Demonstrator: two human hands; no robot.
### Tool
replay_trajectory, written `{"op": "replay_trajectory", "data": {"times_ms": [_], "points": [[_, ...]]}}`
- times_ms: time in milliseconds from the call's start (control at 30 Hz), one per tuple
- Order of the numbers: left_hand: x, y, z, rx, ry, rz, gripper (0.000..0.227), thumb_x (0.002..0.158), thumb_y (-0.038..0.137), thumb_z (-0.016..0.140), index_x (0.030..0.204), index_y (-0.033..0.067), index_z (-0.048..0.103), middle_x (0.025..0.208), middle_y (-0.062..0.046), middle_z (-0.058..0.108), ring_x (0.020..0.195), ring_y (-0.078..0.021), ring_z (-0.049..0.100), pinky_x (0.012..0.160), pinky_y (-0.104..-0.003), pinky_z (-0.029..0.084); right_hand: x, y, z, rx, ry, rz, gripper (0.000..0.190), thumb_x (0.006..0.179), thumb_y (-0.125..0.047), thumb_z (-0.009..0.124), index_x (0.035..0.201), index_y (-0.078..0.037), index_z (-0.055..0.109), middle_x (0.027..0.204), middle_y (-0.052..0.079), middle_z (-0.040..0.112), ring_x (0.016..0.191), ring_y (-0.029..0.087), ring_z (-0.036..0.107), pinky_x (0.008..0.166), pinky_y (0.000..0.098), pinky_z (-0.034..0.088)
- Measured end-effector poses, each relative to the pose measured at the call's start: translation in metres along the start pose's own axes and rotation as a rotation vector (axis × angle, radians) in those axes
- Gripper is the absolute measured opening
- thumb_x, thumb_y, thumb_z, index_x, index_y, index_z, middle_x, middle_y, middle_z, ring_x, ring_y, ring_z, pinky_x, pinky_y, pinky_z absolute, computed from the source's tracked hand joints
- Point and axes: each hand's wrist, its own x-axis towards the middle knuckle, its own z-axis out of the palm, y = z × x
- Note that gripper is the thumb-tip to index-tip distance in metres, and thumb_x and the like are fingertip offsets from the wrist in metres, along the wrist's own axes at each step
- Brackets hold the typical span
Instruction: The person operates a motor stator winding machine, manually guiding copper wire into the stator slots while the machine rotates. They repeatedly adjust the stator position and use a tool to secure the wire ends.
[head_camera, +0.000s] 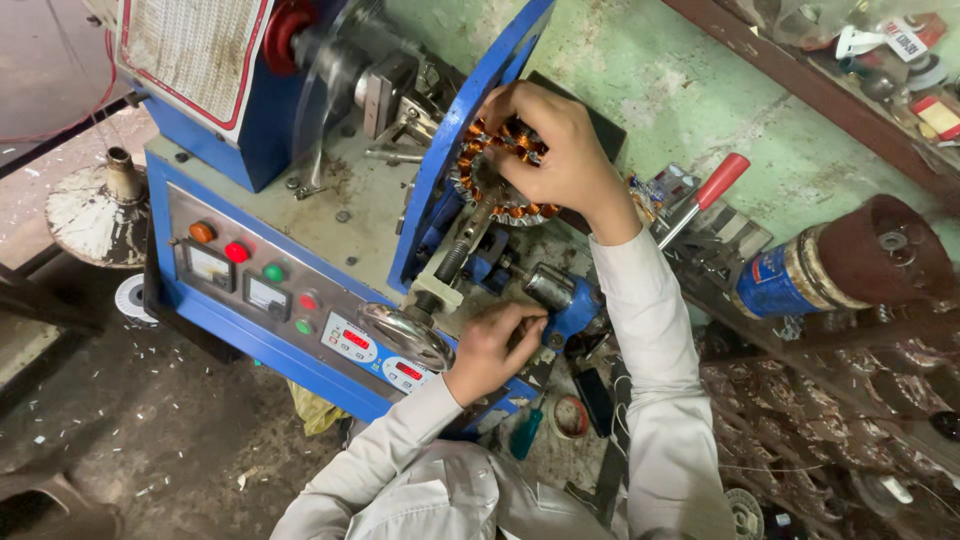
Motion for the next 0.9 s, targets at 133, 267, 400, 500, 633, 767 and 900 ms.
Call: {"op": "replay_trajectory", "data": {"times_ms": [133, 267, 400, 500, 633, 767, 900], "points": [[0.000, -0.001, 0.001, 0.013, 0.005, -0.041, 0.015, 0.093, 0.011, 0.074, 0.107, 0.0073, 0.069, 0.083, -0.008, 0.069, 0.073, -0.0224, 0.069, 0.065, -0.034, 0.054, 0.000, 0.001, 0.002, -0.028, 0.000, 0.018, 0.026, 0.085, 0.003, 0.080, 0.103, -0.001, 0.062, 0.111, 0.011, 0.071, 0.102, 0.025, 0.073, 0.091, 0.0344, 0.058], [0.000, -0.005, 0.003, 0.006, -0.004, -0.035, 0.016, 0.092, 0.012, 0.075, 0.107, 0.0074, 0.068, 0.081, -0.008, 0.068, 0.071, -0.0219, 0.068, 0.064, -0.034, 0.053, -0.001, -0.007, 0.005, 0.033, 0.086, 0.079, 0.026, 0.092, -0.004, 0.082, 0.109, 0.000, 0.062, 0.114, 0.010, 0.072, 0.104, 0.022, 0.074, 0.092, 0.0317, 0.058], [-0.002, -0.006, -0.001, -0.020, -0.007, -0.050, 0.015, 0.094, 0.011, 0.074, 0.108, 0.0079, 0.069, 0.080, -0.007, 0.067, 0.070, -0.0205, 0.068, 0.063, -0.033, 0.052, -0.004, -0.022, 0.007, -0.107, 0.221, 0.216, 0.036, 0.094, -0.017, 0.086, 0.114, 0.003, 0.064, 0.108, 0.013, 0.073, 0.097, 0.023, 0.074, 0.086, 0.0326, 0.057], [-0.001, -0.004, -0.002, -0.026, -0.012, -0.040, 0.016, 0.093, 0.011, 0.075, 0.108, 0.0079, 0.069, 0.079, -0.006, 0.067, 0.070, -0.0201, 0.067, 0.063, -0.033, 0.052, 0.000, -0.024, 0.000, -0.168, 0.138, 0.330, 0.029, 0.095, -0.022, 0.085, 0.107, 0.001, 0.071, 0.099, 0.015, 0.074, 0.087, 0.025, 0.073, 0.078, 0.0351, 0.056], [0.000, -0.002, -0.004, -0.009, -0.006, -0.019, 0.017, 0.091, 0.010, 0.075, 0.107, 0.0080, 0.070, 0.078, -0.006, 0.068, 0.068, -0.0188, 0.068, 0.061, -0.032, 0.052, 0.003, -0.016, -0.003, -0.147, 0.039, 0.280, 0.026, 0.097, -0.023, 0.080, 0.105, 0.001, 0.073, 0.097, 0.016, 0.073, 0.086, 0.028, 0.073, 0.075, 0.0369, 0.054], [0.001, -0.002, -0.004, -0.023, -0.015, -0.001, 0.018, 0.091, 0.008, 0.076, 0.108, 0.0069, 0.070, 0.080, -0.006, 0.068, 0.069, -0.0186, 0.069, 0.062, -0.031, 0.054, 0.001, -0.003, 0.002, -0.201, 0.049, 0.177, 0.021, 0.097, -0.018, 0.079, 0.101, 0.001, 0.070, 0.093, 0.015, 0.069, 0.088, 0.033, 0.068, 0.078, 0.0402, 0.051], [0.001, -0.005, -0.005, -0.039, 0.010, 0.043, 0.020, 0.090, 0.005, 0.074, 0.109, 0.0063, 0.070, 0.082, -0.006, 0.070, 0.070, -0.0185, 0.069, 0.062, -0.031, 0.053, 0.003, 0.004, 0.006, -0.231, 0.016, 0.152, 0.019, 0.098, -0.013, 0.077, 0.100, 0.002, 0.065, 0.094, 0.015, 0.065, 0.093, 0.035, 0.064, 0.084, 0.0420, 0.050]]}}
